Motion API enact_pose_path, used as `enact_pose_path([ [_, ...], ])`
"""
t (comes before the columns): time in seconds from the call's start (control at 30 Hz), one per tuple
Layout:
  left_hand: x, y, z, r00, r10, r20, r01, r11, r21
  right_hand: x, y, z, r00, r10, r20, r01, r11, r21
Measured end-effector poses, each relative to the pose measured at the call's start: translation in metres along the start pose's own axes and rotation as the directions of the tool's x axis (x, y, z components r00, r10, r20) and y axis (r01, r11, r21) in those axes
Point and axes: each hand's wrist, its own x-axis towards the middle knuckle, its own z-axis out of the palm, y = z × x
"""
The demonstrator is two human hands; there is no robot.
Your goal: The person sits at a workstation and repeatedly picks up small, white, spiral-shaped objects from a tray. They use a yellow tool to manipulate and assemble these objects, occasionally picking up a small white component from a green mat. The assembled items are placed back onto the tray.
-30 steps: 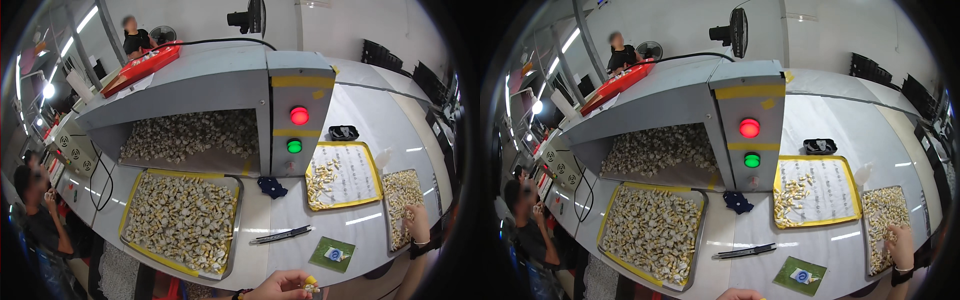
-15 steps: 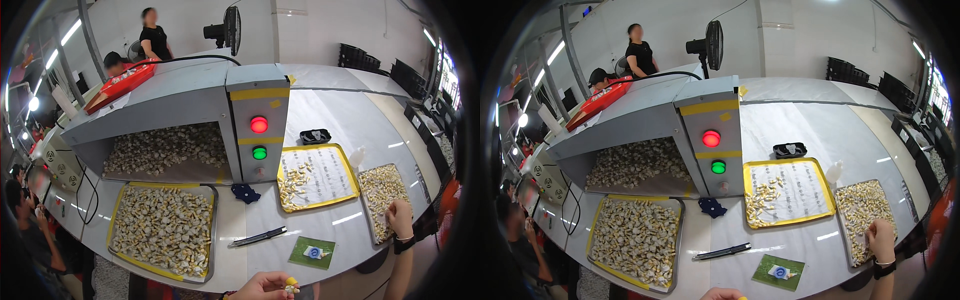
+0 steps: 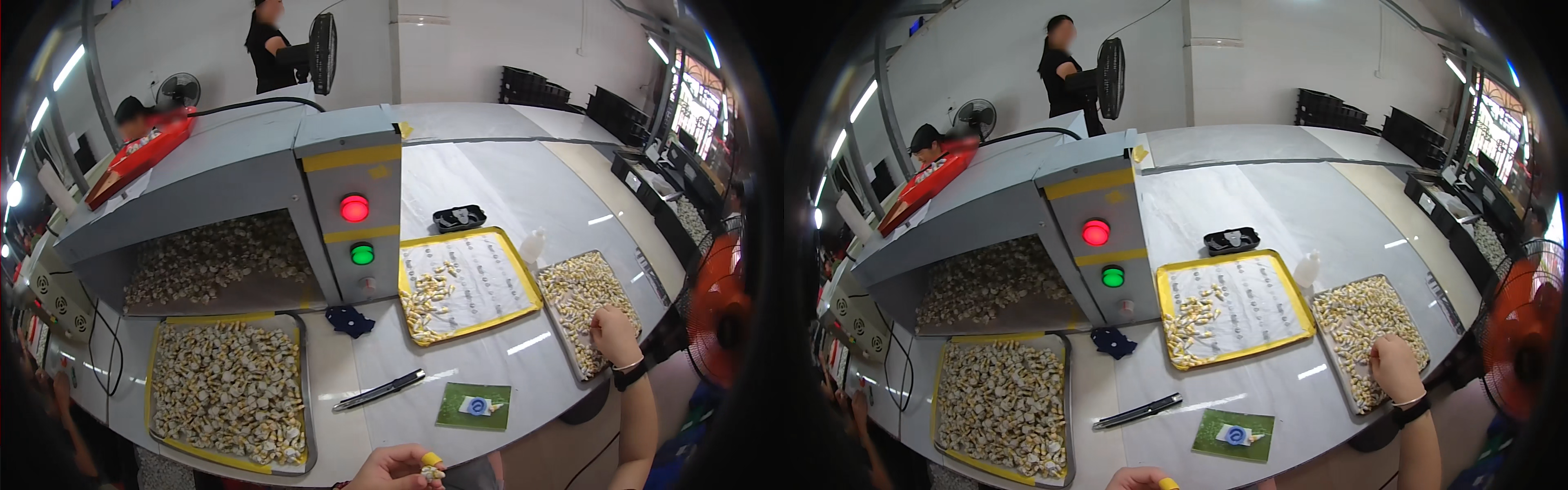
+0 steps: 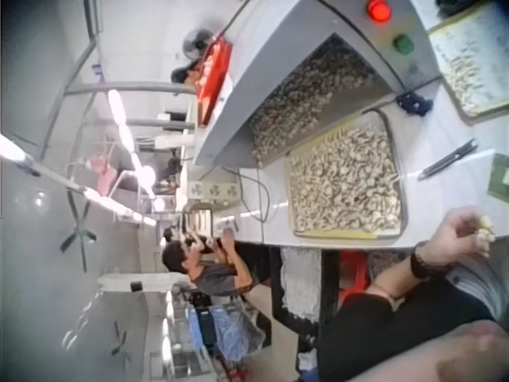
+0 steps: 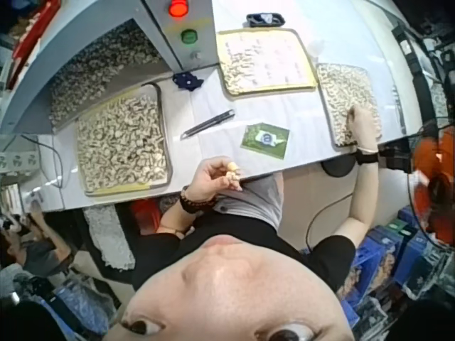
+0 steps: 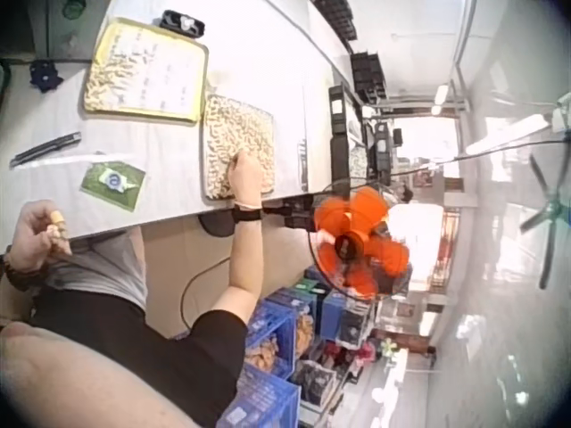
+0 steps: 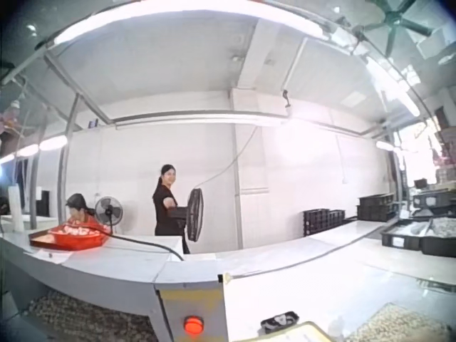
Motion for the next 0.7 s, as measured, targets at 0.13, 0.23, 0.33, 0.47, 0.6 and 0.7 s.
enact_pose_path([
  [0.13, -0.001, 0.002, 0.002, 1.0, -0.004, -0.025, 0.004, 1.0, -0.025, -0.001, 0.005, -0.003, 0.997, -0.07, -0.015, 0.069, 0.997, -0.038],
  [0.23, -0.003, 0.005, 0.003, 0.998, 0.054, -0.04, -0.053, 0.999, 0.01, 0.001, -0.014, -0.025, 0.979, -0.1, -0.178, 0.125, 0.983, 0.137],
  [0.33, -0.008, -0.007, -0.022, 0.993, 0.061, -0.1, -0.06, 0.998, 0.015, 0.009, -0.071, -0.047, 0.994, 0.041, -0.098, 0.014, 0.863, 0.506],
  [0.47, -0.015, -0.017, -0.034, 0.993, 0.068, -0.091, -0.068, 0.998, 0.004, -0.008, -0.119, -0.06, 0.994, -0.107, 0.011, 0.067, 0.691, 0.72],
  [0.6, -0.013, -0.016, -0.017, 0.987, 0.016, -0.16, -0.02, 1.0, -0.018, -0.015, -0.147, -0.064, 0.937, -0.345, 0.051, 0.187, 0.619, 0.763],
  [0.7, -0.011, -0.015, -0.016, 0.989, -0.018, -0.144, 0.017, 1.0, -0.01, -0.014, -0.151, -0.054, 0.929, -0.356, 0.105, 0.151, 0.621, 0.769],
])
